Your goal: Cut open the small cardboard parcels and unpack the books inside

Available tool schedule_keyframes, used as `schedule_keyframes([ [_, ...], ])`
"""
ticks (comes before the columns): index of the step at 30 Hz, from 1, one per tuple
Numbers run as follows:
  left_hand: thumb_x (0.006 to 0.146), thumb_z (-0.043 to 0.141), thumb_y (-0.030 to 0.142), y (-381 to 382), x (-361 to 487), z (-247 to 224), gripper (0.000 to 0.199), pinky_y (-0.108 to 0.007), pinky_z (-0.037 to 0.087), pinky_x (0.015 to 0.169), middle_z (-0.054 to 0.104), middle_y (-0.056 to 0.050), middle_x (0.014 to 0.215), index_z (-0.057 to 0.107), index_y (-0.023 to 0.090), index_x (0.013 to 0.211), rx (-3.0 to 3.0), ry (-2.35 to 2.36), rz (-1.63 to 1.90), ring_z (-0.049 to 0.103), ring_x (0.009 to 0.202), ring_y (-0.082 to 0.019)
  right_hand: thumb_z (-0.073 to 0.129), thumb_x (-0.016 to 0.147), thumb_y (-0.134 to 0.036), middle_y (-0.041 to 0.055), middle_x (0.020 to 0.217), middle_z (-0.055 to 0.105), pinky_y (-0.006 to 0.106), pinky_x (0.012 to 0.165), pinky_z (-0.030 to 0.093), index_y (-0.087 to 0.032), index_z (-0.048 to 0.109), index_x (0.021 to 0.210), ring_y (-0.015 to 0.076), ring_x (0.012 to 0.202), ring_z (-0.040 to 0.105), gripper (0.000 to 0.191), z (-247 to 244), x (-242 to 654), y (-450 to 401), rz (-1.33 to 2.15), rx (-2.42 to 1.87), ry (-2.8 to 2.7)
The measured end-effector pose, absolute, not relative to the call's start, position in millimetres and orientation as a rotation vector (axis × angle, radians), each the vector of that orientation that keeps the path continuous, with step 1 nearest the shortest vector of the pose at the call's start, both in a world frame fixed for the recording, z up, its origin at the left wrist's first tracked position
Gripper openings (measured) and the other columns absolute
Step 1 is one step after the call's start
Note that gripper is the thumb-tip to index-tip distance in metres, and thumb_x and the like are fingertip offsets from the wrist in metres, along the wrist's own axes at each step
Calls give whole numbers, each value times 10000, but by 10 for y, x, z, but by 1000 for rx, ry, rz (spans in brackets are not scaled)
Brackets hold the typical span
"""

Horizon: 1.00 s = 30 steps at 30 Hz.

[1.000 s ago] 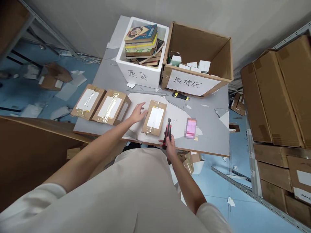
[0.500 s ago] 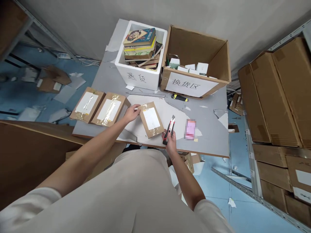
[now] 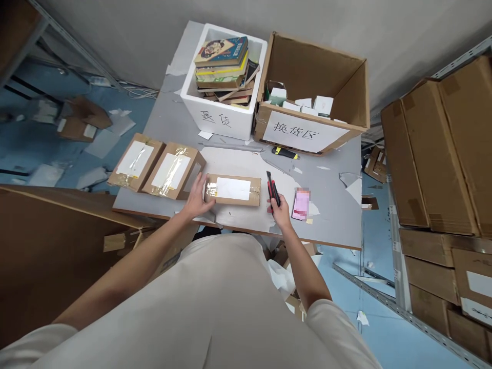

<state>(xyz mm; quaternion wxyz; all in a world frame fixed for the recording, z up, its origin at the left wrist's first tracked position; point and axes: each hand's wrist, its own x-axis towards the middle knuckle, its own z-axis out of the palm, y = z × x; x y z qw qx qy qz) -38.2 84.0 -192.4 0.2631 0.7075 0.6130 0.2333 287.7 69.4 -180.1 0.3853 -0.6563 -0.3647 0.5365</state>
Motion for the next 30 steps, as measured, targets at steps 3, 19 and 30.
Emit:
schedule_keyframes([
  [3, 674, 627, 383, 1066, -351, -1874, 941, -554, 189, 1133, 154, -180, 1570, 210, 160, 1488, 2110, 1486, 377, 66, 1450, -398, 589, 770, -593, 15, 851, 667, 222, 403, 434, -219, 397, 1383, 70, 437, 498, 743, -1732, 2982, 448, 1454, -1754, -1033],
  [19, 458, 790, 640, 1172, -194, -1935, 1082, -535, 264, 1109, 356, -203, 1432, 404, 176, 1356, 2189, 1557, 411, 235, 1375, -426, 396, 915, -313, 96, 815, 697, 305, 650, 439, -221, 412, 1447, 215, 652, 589, 540, -1268, 2809, 355, 772, -2215, -1873],
  [30, 446, 811, 610, 1172, -195, -1950, 1063, -562, 261, 1107, 363, -200, 1411, 419, 178, 1335, 2143, 1516, 491, 233, 1364, -440, 357, 924, -311, 104, 864, 713, 301, 635, 423, -210, 382, 1463, 231, 671, 603, 548, -1351, 2792, 386, 800, -2207, -1910],
])
